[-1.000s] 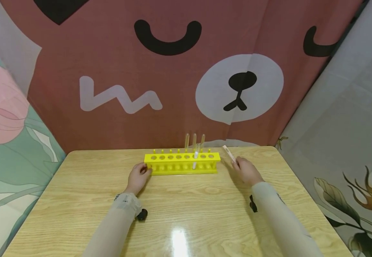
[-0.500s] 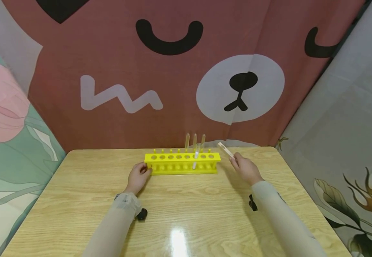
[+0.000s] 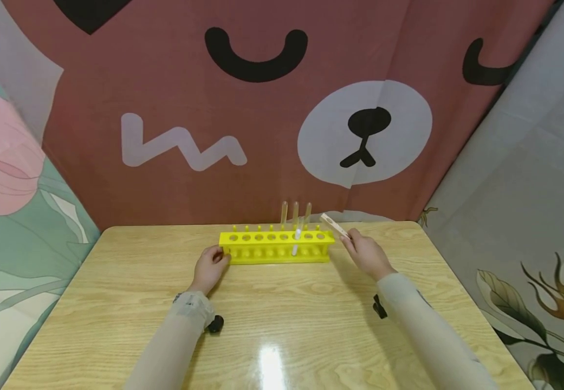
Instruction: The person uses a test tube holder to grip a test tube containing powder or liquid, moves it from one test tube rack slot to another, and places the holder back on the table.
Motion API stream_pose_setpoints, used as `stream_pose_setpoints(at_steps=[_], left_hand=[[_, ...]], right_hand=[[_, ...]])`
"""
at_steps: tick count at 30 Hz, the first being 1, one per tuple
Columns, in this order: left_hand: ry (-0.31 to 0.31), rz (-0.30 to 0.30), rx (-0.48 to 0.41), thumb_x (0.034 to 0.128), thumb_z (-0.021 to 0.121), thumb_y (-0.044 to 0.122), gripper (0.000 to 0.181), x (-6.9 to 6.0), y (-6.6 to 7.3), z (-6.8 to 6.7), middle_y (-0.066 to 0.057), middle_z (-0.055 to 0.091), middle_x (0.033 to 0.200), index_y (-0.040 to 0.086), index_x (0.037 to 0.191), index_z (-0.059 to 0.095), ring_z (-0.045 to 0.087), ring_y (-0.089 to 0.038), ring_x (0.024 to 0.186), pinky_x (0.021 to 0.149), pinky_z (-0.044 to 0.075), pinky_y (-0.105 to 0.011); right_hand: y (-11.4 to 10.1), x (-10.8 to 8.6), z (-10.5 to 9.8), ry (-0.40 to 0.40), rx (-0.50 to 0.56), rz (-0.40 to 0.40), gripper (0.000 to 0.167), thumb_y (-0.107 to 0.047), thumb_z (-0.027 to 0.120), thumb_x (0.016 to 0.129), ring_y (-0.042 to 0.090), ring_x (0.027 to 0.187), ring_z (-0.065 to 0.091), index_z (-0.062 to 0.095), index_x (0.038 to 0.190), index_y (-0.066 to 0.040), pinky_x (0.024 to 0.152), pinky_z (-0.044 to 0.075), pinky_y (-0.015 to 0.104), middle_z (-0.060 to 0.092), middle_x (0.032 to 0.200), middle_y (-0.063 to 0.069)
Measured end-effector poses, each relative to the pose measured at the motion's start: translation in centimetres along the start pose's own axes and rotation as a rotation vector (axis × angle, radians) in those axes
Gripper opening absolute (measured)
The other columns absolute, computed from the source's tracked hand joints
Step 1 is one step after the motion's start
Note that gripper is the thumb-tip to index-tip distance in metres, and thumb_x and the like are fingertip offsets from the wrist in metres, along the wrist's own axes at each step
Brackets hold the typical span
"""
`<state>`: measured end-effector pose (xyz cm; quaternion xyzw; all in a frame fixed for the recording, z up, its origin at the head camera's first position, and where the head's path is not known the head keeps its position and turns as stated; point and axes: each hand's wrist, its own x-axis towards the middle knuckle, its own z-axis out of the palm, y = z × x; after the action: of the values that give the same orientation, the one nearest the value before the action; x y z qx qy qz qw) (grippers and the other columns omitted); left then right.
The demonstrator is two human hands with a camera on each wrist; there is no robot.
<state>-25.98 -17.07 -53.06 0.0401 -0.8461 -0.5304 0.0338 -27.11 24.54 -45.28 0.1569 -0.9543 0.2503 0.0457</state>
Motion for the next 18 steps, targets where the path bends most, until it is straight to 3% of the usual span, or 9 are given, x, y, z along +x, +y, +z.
stream_pose_setpoints(at_steps=[18], left_hand=[[0.005, -0.007, -0.005, 0.0999, 0.063, 0.017, 0.042, 0.2, -0.3, 0.0, -0.026, 0.048, 0.141, -0.008, 0.133, 0.058, 0.05, -0.039, 0.132, 0.11, 0.045, -0.049]], right_hand=[[-2.2, 0.3, 0.6, 0.015, -0.021, -0.039, 0.028, -0.031, 0.048, 0.109, 0.013, 0.047, 0.031, 0.052, 0.101, -0.004, 0.042, 0.029, 0.027, 0.041, 0.061, 0.002]])
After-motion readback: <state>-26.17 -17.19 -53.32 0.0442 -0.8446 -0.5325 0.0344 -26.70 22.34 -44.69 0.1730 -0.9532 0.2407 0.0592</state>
